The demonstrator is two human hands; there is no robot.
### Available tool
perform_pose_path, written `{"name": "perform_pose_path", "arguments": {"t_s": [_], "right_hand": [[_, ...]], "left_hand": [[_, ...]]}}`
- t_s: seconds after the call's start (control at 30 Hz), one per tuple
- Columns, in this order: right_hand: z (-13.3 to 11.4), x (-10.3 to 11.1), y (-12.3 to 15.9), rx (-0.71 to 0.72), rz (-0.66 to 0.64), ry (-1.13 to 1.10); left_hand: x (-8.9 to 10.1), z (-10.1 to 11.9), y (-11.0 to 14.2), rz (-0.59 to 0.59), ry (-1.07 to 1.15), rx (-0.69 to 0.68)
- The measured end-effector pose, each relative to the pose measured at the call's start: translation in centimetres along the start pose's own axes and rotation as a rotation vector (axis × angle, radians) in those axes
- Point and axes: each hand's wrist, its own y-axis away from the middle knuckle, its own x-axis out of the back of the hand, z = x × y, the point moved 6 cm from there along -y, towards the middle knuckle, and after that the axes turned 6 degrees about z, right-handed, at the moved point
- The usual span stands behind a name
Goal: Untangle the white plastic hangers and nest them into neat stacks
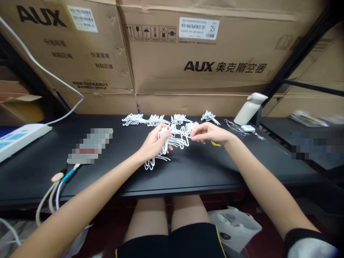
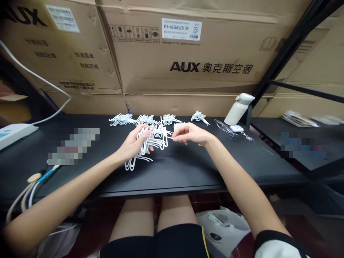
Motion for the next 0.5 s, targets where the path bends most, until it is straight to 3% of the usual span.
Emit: {"name": "perform_pose_path", "arguments": {"t_s": [0.17,0.5], "right_hand": [[-0.38,-0.74,0.02,0.017,0.034,-0.001],[-0.45,0.17,0.06,0.051,0.094,0.058]], "left_hand": [[0.13,-0.25,-0.02,0.014,-0.008,0.024],[0.20,-0.01,0.03,0.034,-0.019,0.034]]}}
